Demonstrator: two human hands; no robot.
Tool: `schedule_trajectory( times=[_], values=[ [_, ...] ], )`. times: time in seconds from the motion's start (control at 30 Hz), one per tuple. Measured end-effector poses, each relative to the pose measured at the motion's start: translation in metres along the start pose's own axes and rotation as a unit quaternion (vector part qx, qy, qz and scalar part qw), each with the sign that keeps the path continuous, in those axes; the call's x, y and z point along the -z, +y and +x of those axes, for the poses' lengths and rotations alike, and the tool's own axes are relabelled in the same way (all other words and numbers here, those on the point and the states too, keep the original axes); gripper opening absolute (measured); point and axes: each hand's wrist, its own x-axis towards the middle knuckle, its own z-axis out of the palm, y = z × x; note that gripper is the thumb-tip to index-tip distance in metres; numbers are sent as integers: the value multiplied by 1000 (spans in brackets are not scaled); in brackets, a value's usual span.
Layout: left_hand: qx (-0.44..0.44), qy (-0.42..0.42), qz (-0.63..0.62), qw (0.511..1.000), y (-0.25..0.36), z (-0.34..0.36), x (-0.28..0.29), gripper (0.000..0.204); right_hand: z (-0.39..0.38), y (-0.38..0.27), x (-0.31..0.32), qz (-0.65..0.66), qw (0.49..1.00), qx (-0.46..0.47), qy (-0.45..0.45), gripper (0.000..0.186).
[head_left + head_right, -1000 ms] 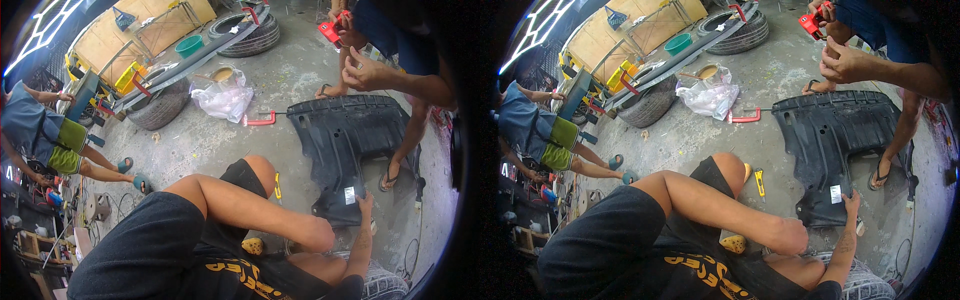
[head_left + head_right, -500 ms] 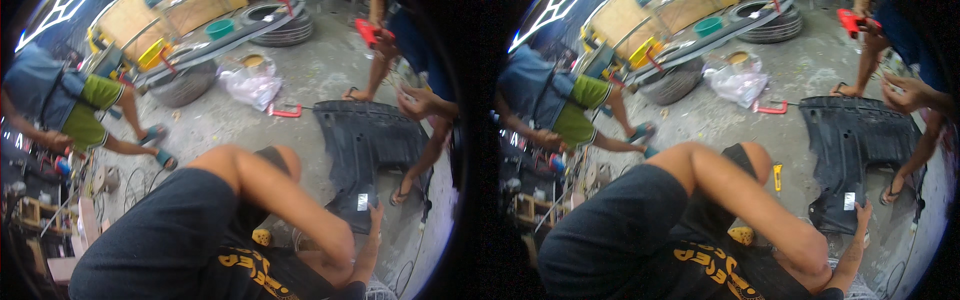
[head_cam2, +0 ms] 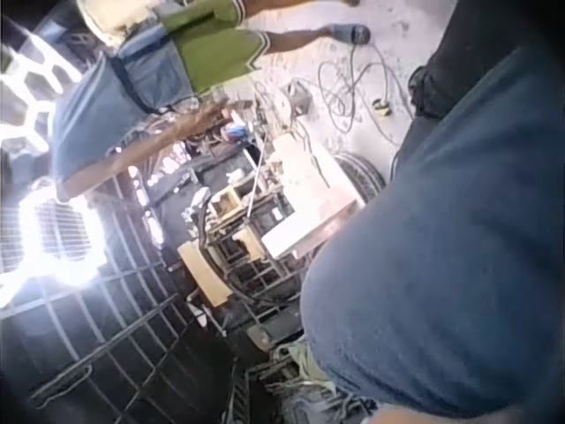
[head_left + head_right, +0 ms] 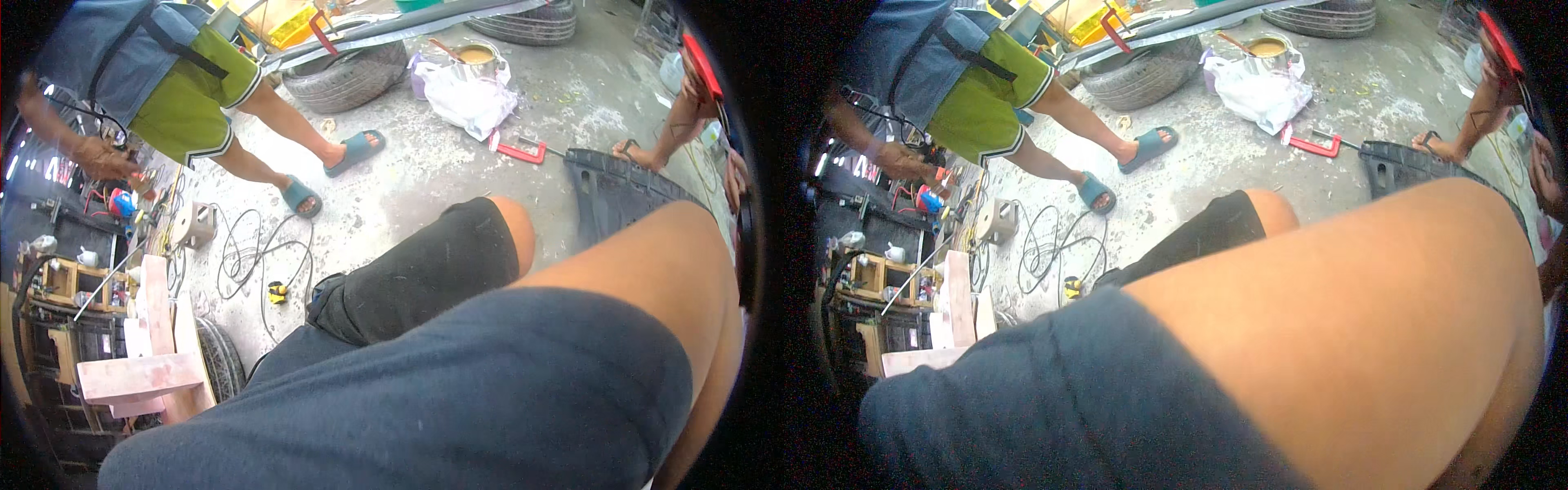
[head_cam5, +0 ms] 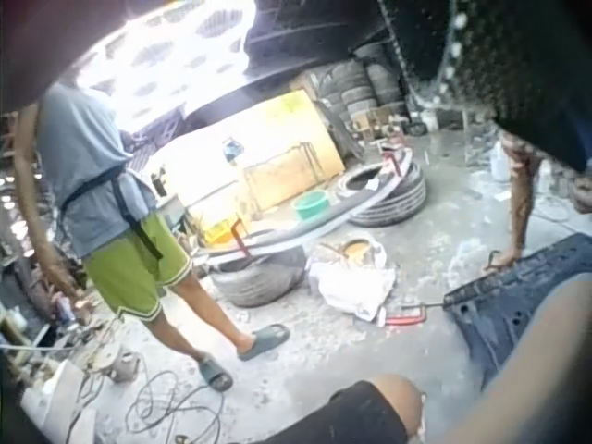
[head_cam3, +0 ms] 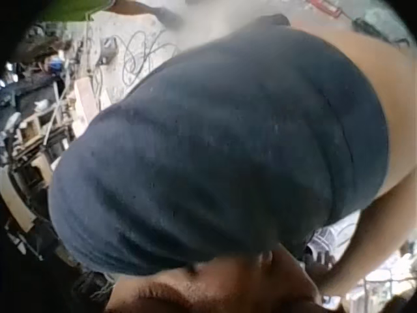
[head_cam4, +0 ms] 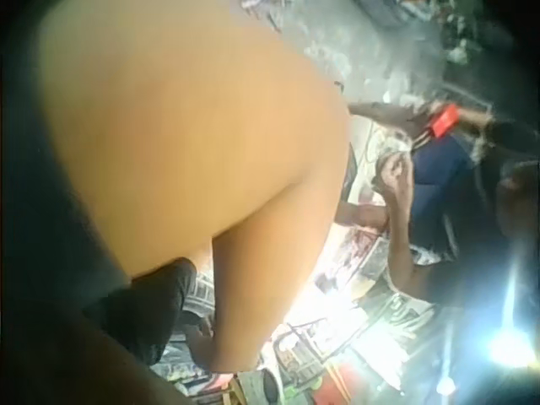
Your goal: Apply tape and use a heat gun to repair a black plastic under-car shield or bumper component.
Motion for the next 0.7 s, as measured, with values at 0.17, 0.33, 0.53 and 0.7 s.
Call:
schedule_trajectory(
  times=[0.17,0.33,0.53,0.7],
  values=[
    [-1,-66,8,998,-6,6,-32,31,-23,4,0,11,1000,-23,-7,62],
    [-59,-150,14,987,-30,31,-64,27,-39,28,45,6,997,-62,38,63],
    [-98,-229,69,966,-40,80,-76,22,-19,35,60,31,995,-63,74,64],
    [-130,-303,124,936,-58,98,-101,18,-6,42,48,-39,986,-109,122,72]
  ],
)
